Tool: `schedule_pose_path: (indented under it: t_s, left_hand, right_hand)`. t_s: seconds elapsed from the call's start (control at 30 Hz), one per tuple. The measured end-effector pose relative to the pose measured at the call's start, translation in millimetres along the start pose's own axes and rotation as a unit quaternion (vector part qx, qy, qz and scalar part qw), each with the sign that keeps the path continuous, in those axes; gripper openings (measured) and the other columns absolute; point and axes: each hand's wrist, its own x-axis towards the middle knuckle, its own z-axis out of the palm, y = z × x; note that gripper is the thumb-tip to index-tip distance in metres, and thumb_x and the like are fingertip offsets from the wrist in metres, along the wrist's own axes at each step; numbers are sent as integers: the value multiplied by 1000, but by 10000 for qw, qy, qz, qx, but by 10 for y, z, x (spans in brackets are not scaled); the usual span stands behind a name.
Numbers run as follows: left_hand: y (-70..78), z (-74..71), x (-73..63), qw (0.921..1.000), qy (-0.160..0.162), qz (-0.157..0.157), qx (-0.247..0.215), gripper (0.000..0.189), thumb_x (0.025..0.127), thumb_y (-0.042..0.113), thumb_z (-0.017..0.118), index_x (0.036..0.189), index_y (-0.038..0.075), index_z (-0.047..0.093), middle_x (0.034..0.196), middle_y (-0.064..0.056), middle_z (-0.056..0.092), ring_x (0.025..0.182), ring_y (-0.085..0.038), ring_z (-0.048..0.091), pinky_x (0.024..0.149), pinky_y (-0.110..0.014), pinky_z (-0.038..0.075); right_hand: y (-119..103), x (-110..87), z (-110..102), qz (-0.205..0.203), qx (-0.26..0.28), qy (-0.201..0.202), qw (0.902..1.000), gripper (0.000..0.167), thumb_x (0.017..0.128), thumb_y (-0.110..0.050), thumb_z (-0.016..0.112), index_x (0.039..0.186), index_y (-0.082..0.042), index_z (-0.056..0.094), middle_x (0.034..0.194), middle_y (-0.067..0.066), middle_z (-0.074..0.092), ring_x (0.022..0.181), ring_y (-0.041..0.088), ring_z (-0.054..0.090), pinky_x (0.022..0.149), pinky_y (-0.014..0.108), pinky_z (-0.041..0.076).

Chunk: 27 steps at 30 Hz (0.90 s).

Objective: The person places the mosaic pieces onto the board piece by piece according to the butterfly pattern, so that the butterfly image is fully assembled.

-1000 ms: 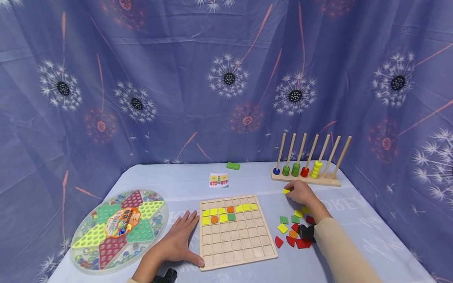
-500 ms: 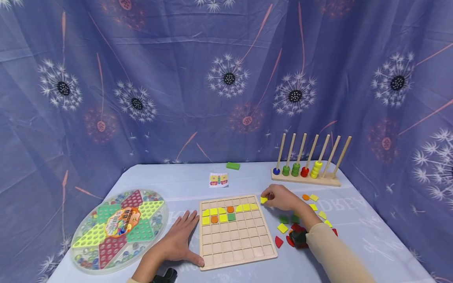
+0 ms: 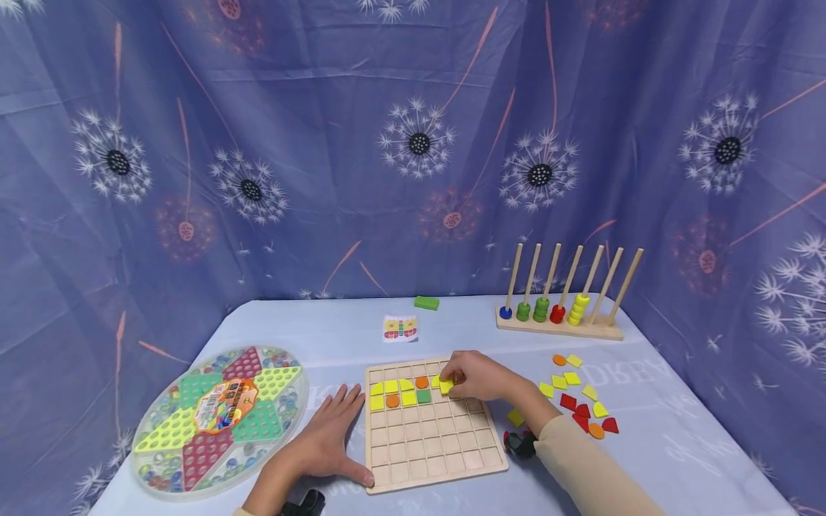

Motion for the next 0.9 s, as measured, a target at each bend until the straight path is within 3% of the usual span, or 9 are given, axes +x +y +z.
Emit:
schedule_pose_path:
  t_s: [0.2,0.47,0.9]
  left_hand:
    - [10,2,2,10000,5,6,-69,140,45,86,69,152,6,27,157,-13,19,144,-36,7,114,-55,8]
    - [8,1,-2,10000,3,-49,-55,140,44,86,70,152,6,27,157,-13,19,144,-35,7,114,-55,8]
    - [15,0,-7,9999,-14,-54,-135,140,45,84,71,152,6,27,158,-12,18,144,-35,6,114,-55,8]
  right_hand:
    - [-83,55,88,-126,-238,-138,9995,25,82,-17,78,107,-16,74,92,-9,59,75,6,53,67,24,48]
    - [-106,60,102,-114,-359,-32,9993,24,81,-17,79,104,-16,75,92,-11,61,77,5,54,71,24,48]
    - [115,-313,-261,365,125,145,9991,16,88,-15,71,103,-14,74,92,-9,64,78,12,57,64,27,52]
